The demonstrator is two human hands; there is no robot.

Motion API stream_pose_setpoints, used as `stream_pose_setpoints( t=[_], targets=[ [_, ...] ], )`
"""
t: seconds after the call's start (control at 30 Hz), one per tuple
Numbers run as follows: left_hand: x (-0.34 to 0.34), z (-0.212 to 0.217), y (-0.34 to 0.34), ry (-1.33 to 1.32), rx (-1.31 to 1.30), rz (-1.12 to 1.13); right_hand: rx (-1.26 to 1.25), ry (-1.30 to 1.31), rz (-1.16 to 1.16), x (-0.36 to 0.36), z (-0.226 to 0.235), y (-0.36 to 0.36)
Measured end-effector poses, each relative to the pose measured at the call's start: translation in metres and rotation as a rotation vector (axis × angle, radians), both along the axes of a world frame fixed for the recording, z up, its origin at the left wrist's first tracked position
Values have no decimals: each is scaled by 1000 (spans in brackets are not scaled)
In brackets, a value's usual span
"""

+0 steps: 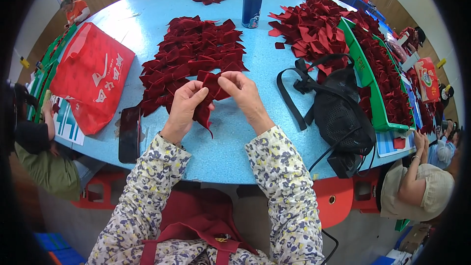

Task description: Sorting and stacking small red fabric petal-like pieces on a table.

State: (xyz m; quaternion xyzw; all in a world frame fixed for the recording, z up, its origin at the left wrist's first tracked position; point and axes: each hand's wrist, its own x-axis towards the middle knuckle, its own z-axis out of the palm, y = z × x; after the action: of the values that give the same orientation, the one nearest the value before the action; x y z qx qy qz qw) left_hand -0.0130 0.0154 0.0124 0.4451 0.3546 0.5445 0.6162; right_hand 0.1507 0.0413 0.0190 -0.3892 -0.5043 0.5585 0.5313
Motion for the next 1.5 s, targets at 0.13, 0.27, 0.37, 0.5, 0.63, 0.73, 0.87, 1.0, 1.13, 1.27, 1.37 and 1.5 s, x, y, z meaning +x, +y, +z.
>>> stream_pose_setpoints(
  t=[0.13, 0.27, 0.37, 0.5, 0.63, 0.73, 0.87, 1.0, 1.13, 1.27, 1.37, 1.5],
  targets=[
    [0, -1, 1, 19, 24, -19, 47, -73, 194, 7, -10, 3],
    [0, 0, 0, 104, 22, 2, 69, -135, 261, 9, -11, 4],
    [-3, -4, 2, 190, 47, 43, 65, -156, 235, 2, -10, 0],
    [-4, -7, 2, 296, 127, 92, 217, -191, 99, -4, -9, -2],
    [-2, -4, 0, 346, 150, 114, 195, -226, 149, -4, -10, -2],
    [1, -2, 0, 380, 141, 144, 271, -295, 121, 0, -13, 1],
    [2, 0, -1, 530, 152, 180, 281, -264, 137, -1, -13, 2],
    [4, 4, -2, 604, 216, 275, 591, -503, -69, -10, -8, -3],
    [5, -4, -1, 555, 293, 354, 454, -442, -64, -12, -10, -11],
    [-4, -10, 1, 528, 238, 273, 238, -338, 40, -11, -5, -9],
    [-3, -5, 2, 425, 100, 145, 433, -358, 10, -6, -15, 2],
    [-6, -2, 2, 412, 25, 78, 459, -409, 21, -3, -13, -1]
  ],
)
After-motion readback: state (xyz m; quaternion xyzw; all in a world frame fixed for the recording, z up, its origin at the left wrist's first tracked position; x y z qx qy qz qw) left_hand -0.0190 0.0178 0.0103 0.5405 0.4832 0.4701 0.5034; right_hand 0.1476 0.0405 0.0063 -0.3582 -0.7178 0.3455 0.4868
